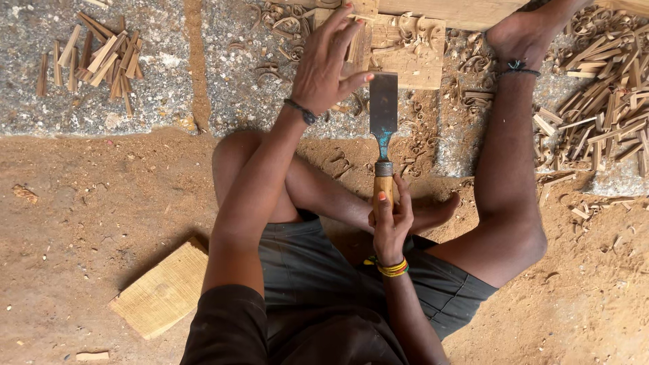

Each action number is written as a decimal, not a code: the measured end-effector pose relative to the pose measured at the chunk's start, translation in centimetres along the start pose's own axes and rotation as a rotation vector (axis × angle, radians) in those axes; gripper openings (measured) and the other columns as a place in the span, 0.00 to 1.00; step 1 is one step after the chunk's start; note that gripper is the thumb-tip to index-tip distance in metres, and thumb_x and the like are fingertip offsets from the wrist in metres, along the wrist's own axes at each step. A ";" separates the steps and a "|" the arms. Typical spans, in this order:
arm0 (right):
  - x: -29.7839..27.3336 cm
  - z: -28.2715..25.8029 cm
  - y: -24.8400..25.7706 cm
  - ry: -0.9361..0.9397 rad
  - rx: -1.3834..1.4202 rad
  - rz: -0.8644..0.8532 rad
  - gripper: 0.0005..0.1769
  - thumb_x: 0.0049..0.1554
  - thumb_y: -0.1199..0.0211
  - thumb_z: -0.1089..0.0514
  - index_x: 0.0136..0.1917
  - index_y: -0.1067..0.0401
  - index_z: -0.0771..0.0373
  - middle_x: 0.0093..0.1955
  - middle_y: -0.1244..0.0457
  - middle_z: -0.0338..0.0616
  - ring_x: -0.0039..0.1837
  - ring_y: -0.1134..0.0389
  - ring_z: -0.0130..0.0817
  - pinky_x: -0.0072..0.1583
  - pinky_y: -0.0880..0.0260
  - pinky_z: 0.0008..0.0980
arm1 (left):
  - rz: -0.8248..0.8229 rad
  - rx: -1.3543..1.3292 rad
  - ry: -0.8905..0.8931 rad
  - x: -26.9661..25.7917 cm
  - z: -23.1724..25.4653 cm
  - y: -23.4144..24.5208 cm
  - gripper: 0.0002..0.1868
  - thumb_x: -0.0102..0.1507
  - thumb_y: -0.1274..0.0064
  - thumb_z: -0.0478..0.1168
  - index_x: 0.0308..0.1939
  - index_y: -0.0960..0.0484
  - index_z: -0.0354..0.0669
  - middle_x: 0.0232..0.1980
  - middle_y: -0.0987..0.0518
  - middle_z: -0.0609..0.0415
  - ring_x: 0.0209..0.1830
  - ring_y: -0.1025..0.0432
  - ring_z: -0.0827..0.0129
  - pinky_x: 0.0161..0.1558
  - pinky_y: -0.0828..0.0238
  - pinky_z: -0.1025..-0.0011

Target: The person is sitting on the ground and carving a small rectangular piece of wood using a chisel and a wooden mallet. They repeatedly strike the chisel to shape the wood, creating wood shavings that accumulate around the work area.

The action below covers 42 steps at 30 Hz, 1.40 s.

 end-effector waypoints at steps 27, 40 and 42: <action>0.0 -0.8 -3.9 -0.053 -0.013 -0.064 0.33 0.67 0.47 0.53 0.81 0.45 0.66 0.38 0.35 0.42 0.31 0.43 0.19 0.33 0.43 0.22 | -0.628 -0.253 -0.359 -3.7 10.9 -7.9 0.27 0.68 0.46 0.57 0.16 0.28 0.55 0.13 0.32 0.64 0.12 0.43 0.73 0.38 0.32 0.64; -0.2 -0.1 -4.8 -0.054 -0.183 -0.015 0.33 0.67 0.47 0.51 0.81 0.45 0.63 0.34 0.36 0.40 0.29 0.41 0.20 0.31 0.42 0.23 | -0.596 -0.240 -0.470 -3.2 11.0 -7.3 0.32 0.71 0.51 0.56 0.11 0.33 0.56 0.09 0.38 0.63 0.09 0.46 0.71 0.40 0.27 0.63; -0.3 -0.2 -5.0 -0.067 -0.183 -0.007 0.34 0.67 0.47 0.50 0.81 0.45 0.63 0.34 0.36 0.40 0.30 0.41 0.20 0.31 0.42 0.23 | -0.657 -0.246 -0.451 -3.6 10.7 -8.0 0.33 0.72 0.52 0.56 0.12 0.33 0.54 0.10 0.38 0.62 0.11 0.46 0.70 0.31 0.29 0.64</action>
Point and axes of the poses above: each hand's wrist, its own x-axis towards the middle knuckle, its own y-axis out of the back of the hand, z = x × y, the point moved 8 cm from there along x, towards the middle knuckle
